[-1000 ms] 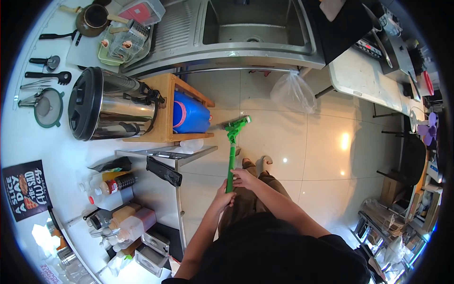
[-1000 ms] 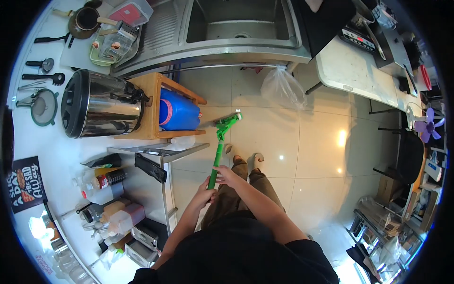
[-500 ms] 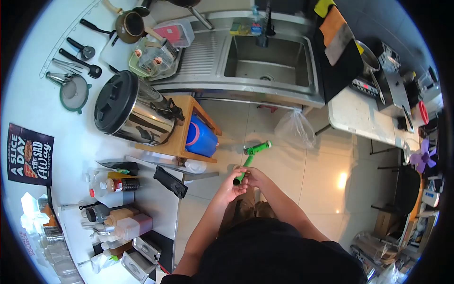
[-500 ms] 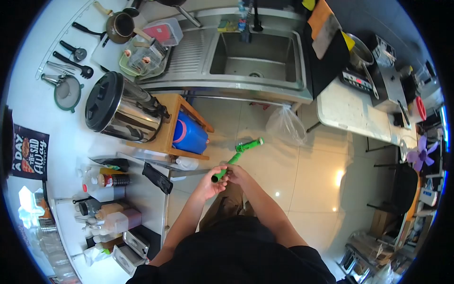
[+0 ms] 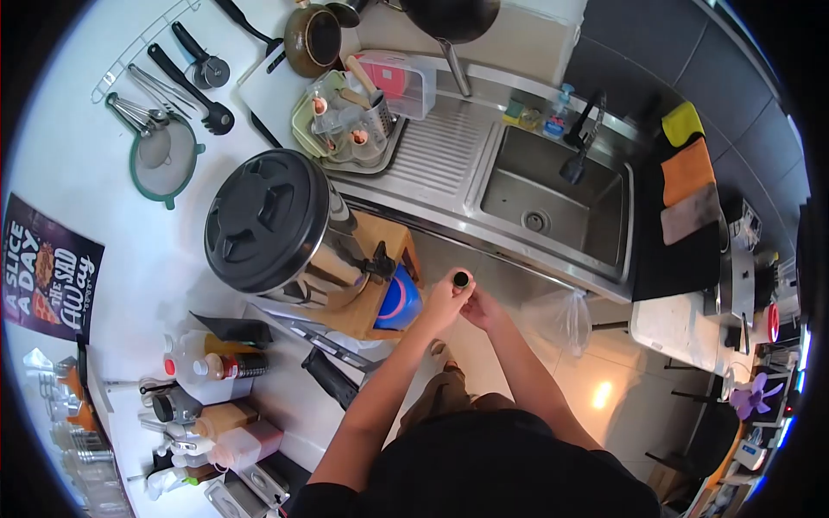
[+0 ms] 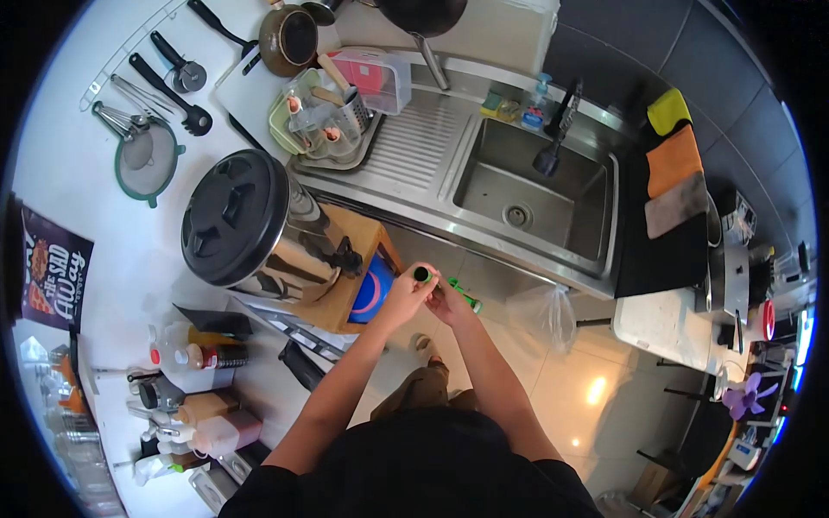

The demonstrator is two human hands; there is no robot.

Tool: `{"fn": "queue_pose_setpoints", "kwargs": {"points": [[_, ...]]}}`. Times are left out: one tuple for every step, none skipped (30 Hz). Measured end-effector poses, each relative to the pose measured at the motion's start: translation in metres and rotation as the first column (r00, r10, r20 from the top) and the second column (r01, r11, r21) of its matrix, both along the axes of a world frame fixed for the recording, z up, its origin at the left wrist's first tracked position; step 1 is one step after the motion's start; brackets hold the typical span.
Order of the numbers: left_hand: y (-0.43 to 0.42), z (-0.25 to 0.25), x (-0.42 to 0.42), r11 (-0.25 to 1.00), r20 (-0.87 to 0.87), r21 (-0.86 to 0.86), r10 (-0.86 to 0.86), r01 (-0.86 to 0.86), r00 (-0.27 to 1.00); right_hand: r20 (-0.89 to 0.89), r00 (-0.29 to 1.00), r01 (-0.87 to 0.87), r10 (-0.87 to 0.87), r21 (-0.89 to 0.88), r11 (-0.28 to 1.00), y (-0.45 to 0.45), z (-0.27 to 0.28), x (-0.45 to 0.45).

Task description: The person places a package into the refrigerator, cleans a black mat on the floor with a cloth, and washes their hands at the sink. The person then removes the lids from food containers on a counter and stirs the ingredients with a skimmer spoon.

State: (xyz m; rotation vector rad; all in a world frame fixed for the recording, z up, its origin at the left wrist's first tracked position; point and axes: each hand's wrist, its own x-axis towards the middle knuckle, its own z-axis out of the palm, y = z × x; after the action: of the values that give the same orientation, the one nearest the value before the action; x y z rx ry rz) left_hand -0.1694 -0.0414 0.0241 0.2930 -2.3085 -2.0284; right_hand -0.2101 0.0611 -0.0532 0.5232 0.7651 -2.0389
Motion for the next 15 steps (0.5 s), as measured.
{"fn": "queue_pose_setpoints", "kwargs": {"points": [[-0.009, 0.001, -0.012, 0.998, -0.019, -0.054, -0.014, 0.013, 1.000, -0.014, 1.000, 0.006, -0.005, 0.066, 0.998, -0.006, 0.007, -0.012], [-0.018, 0.000, -0.024, 0.994, -0.034, -0.108, -0.030, 0.026, 0.999, -0.016, 1.000, 0.006, -0.005, 0.070, 0.998, -0.012, 0.011, -0.023], [-0.026, -0.001, -0.033, 0.986, -0.045, -0.163, -0.044, 0.036, 0.998, -0.053, 0.999, -0.003, 0.007, 0.085, 0.996, -0.017, 0.015, -0.032], [-0.033, -0.002, -0.041, 0.987, -0.041, -0.160, -0.041, 0.034, 0.998, -0.086, 0.996, -0.012, 0.021, 0.100, 0.995, -0.022, 0.019, -0.040], [-0.040, -0.004, -0.049, 0.986, -0.061, -0.164, -0.029, 0.018, 0.998, -0.118, 0.992, -0.022, 0.035, 0.114, 0.993, -0.027, 0.020, -0.047], [-0.047, -0.005, -0.057, 0.986, -0.084, -0.169, -0.017, 0.002, 0.996, -0.116, 0.992, -0.025, 0.038, 0.114, 0.993, -0.033, 0.021, -0.054], [-0.053, -0.007, -0.064, 0.984, -0.109, -0.175, -0.005, -0.014, 0.994, -0.150, 0.987, -0.043, 0.058, 0.101, 0.994, -0.040, 0.022, -0.061], [-0.058, -0.009, -0.069, 0.984, -0.109, -0.176, -0.002, -0.017, 0.994, -0.184, 0.980, -0.061, 0.076, 0.088, 0.994, -0.046, 0.024, -0.067], [-0.063, -0.010, -0.075, 0.983, -0.112, -0.176, 0.023, -0.043, 0.993, -0.220, 0.971, -0.081, 0.096, 0.076, 0.994, -0.052, 0.025, -0.074], [-0.068, -0.011, -0.080, 0.982, -0.115, -0.176, 0.050, -0.070, 0.992, -0.223, 0.970, -0.086, 0.101, 0.077, 0.993, -0.058, 0.028, -0.080], [-0.072, -0.012, -0.084, 0.980, -0.117, -0.175, 0.078, -0.098, 0.990, -0.237, 0.965, -0.097, 0.116, 0.092, 0.991, -0.064, 0.030, -0.084], [-0.075, -0.013, -0.087, 0.979, -0.118, -0.174, 0.087, -0.107, 0.989, -0.250, 0.959, -0.109, 0.133, 0.107, 0.988, -0.069, 0.033, -0.088], [-0.079, -0.014, -0.091, 0.975, -0.156, -0.164, 0.122, -0.147, 0.980, -0.264, 0.953, -0.122, 0.151, 0.123, 0.985, -0.075, 0.035, -0.091], [-0.082, -0.014, -0.094, 0.970, -0.195, -0.153, 0.156, -0.187, 0.968, -0.266, 0.950, -0.133, 0.162, 0.125, 0.983, -0.080, 0.038, -0.093], [-0.085, -0.015, -0.098, 0.964, -0.234, -0.141, 0.190, -0.227, 0.953, -0.275, 0.942, -0.157, 0.194, 0.151, 0.976, -0.086, 0.042, -0.096]]}}
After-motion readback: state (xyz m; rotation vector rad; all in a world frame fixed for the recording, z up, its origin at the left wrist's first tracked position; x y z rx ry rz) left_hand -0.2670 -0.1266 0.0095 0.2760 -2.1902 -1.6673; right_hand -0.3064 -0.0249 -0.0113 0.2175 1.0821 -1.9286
